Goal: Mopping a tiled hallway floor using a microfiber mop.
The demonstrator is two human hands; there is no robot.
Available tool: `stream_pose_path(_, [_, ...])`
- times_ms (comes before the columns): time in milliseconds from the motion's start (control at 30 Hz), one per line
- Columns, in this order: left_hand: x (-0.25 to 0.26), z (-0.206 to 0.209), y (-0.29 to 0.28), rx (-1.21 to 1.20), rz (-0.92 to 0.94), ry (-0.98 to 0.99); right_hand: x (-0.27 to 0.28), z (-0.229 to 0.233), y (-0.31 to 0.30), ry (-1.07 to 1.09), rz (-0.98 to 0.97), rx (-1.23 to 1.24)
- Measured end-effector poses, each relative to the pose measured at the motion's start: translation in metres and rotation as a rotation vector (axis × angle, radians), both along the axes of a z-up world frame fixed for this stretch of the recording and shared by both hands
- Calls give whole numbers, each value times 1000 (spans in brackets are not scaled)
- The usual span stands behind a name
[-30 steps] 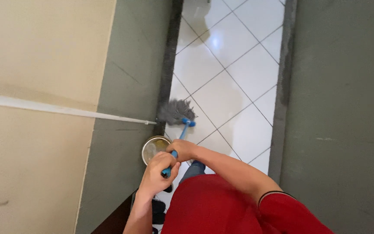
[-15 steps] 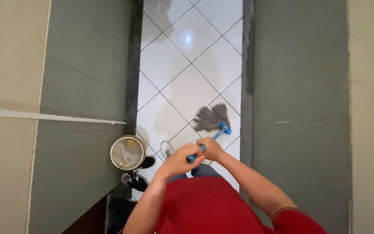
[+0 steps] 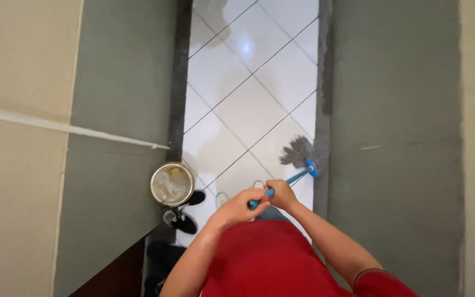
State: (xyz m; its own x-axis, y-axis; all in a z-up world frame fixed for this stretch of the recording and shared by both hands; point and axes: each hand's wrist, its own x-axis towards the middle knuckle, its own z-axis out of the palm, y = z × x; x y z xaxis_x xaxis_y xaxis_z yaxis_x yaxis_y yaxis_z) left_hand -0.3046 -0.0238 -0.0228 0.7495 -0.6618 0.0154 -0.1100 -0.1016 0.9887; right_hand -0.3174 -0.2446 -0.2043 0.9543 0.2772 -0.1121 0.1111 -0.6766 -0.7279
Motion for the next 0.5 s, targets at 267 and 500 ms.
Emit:
stream_pose_path(267, [-47, 41, 142, 175, 238, 3, 8, 28, 172, -86, 254, 105])
stream_pose_path(500, [-74, 120, 200, 295, 426, -139, 10, 40, 293, -211, 535, 330])
